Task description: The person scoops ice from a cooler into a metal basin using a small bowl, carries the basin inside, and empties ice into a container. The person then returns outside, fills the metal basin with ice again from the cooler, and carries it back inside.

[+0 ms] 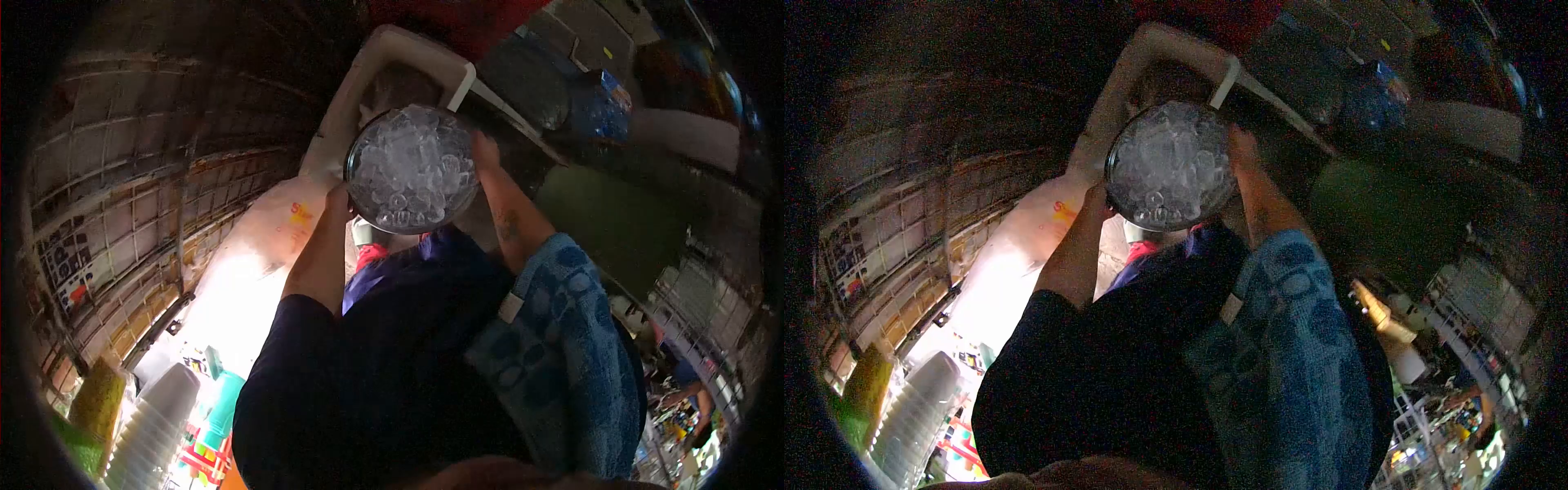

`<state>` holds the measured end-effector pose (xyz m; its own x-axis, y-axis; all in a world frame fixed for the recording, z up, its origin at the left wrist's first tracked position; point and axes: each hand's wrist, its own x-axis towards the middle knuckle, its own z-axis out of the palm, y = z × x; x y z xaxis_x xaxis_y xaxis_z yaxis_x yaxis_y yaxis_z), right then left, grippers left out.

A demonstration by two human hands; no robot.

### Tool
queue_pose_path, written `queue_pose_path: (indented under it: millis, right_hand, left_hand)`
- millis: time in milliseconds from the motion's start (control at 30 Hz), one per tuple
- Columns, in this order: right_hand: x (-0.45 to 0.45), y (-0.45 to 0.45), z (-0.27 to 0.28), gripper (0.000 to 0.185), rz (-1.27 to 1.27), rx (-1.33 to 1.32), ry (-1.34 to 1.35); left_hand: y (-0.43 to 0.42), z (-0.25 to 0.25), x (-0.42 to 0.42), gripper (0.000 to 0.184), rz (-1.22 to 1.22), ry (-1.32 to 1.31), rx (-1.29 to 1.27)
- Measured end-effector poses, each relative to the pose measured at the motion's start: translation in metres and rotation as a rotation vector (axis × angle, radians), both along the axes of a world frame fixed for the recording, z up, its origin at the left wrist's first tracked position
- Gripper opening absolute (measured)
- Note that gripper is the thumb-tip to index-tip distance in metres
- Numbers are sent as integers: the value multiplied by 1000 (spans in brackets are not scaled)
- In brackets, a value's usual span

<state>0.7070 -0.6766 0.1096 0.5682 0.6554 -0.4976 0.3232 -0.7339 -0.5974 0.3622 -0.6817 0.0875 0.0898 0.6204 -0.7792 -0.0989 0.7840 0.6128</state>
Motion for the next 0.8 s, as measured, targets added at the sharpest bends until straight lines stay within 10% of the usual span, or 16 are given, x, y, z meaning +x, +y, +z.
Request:
queue_pose_path:
  millis: [67, 267, 500, 567, 667, 800]
  right_hand:
    - [3, 16, 5, 45, -176, -43, 37]
    - [40, 69, 32, 37, -68, -206, 372]
    - [93, 84, -66, 35, 807, -117, -509]
    - [98, 87, -68, 34, 929, -118, -651]
    - [91, 94, -49, 41, 1222, -638, -668]
    - [95, 93, -67, 35, 634, -264, -295]
  left_hand:
    - [11, 11, 21, 16, 311, 139, -382]
    - [32, -62, 32, 16, 156, 119, -455]
    - [45, -71, 62, 18, 283, 528, -594]
    - [39, -80, 62, 19, 92, 165, -530]
    - [38, -16, 92, 23, 230, 189, -418]
    - [25, -110, 66, 28, 108, -4, -329]
